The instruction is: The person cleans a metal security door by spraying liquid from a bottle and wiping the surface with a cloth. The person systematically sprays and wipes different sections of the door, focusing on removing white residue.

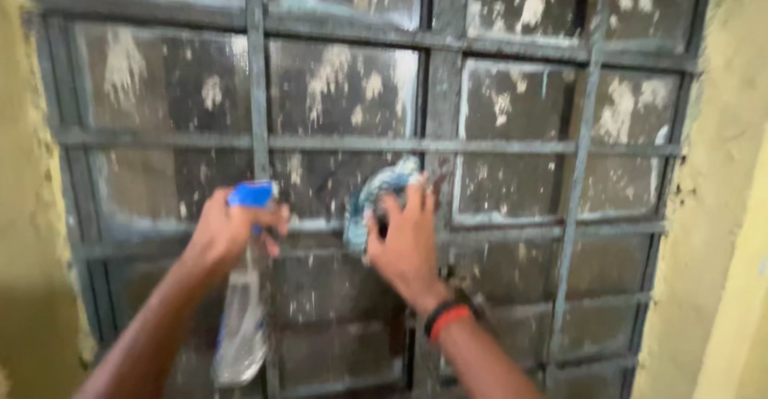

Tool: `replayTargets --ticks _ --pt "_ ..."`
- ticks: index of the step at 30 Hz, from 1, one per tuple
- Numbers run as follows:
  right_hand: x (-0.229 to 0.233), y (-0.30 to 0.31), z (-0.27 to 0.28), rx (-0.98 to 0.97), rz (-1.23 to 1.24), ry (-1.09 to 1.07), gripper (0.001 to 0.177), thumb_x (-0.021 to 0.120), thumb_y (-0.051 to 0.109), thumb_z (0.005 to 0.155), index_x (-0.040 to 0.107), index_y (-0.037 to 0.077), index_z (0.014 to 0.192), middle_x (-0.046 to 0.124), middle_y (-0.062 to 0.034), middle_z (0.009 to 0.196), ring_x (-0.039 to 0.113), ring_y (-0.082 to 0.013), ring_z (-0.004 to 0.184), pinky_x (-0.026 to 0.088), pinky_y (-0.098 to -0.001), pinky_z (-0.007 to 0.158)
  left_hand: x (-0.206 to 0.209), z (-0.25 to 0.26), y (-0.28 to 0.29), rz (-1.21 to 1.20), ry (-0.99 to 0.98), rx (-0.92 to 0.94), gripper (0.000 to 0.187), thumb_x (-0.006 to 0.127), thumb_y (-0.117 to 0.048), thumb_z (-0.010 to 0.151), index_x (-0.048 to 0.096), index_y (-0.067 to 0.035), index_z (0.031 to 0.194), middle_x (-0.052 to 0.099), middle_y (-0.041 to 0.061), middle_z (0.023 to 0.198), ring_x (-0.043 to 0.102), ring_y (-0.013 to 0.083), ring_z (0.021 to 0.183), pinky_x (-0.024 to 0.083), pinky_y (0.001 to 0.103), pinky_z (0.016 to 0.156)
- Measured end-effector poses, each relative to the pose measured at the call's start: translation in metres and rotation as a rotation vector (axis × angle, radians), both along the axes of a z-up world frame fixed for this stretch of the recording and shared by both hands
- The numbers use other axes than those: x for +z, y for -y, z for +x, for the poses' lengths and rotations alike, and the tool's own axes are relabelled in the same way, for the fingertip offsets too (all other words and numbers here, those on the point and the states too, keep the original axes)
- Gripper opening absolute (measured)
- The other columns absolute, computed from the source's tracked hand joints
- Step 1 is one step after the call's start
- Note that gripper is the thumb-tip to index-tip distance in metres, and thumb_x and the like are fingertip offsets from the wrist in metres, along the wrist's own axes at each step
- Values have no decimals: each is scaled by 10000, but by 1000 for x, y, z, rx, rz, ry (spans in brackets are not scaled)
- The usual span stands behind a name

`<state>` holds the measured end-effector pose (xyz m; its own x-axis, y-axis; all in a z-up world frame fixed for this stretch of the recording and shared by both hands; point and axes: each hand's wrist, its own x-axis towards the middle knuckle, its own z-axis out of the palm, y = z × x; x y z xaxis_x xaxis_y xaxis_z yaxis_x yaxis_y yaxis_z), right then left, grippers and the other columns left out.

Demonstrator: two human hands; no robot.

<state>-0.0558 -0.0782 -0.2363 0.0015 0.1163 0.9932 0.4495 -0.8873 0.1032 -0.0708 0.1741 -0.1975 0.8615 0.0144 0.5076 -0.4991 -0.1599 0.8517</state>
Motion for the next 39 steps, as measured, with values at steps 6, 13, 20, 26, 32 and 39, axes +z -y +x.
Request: replayTargets --ticks 6,13,20,26,32,39 --pt "-24 1 -16 139 6 -333 340 707 211 854 649 65 1156 531 -235 1220 528 -456 1069 502 -518 859 29 -16 8 644 79 542 291 734 -238 639 767 31 745 724 308 792 727 445 824 576 471 772" --pt "-11 -5 -33 169 60 -416 399 786 308 824 653 49 1097 536 -201 1204 533 -436 1042 498 -518 844 32 -26 7 560 154 559 356 781 -288 628 785 -28 872 752 266 868 735 435 889 568 488 828" --pt "-8 5 -16 196 -12 -344 327 716 110 729 681 45 1048 573 -202 1156 566 -437 1001 508 -492 853 -12 29 -52 274 282 552 254 641 -189 770 781 7 850 770 228 875 753 370 869 577 436 807" --pt "19 10 -1 304 130 -290 220 658 52 791 567 48 991 561 -164 1013 622 -383 951 517 -448 817 -55 35 -63 118 214 275 275 521 -103 843 730 55 761 787 121 793 748 196 765 564 324 706" --pt "9 -45 19 181 308 10 440 769 87 791 635 52 1209 515 -245 1294 510 -496 1152 424 -554 990 -58 28 -59 41 280 213 174 535 -34 796 704 3 779 738 123 764 726 221 763 562 331 702" --pt "-17 -61 -1 280 -377 -182 416 776 93 751 698 60 1158 561 -209 1290 521 -479 1150 453 -521 1015 -67 80 -80 6 430 118 299 379 5 885 557 90 660 671 184 684 765 273 751 639 372 716"
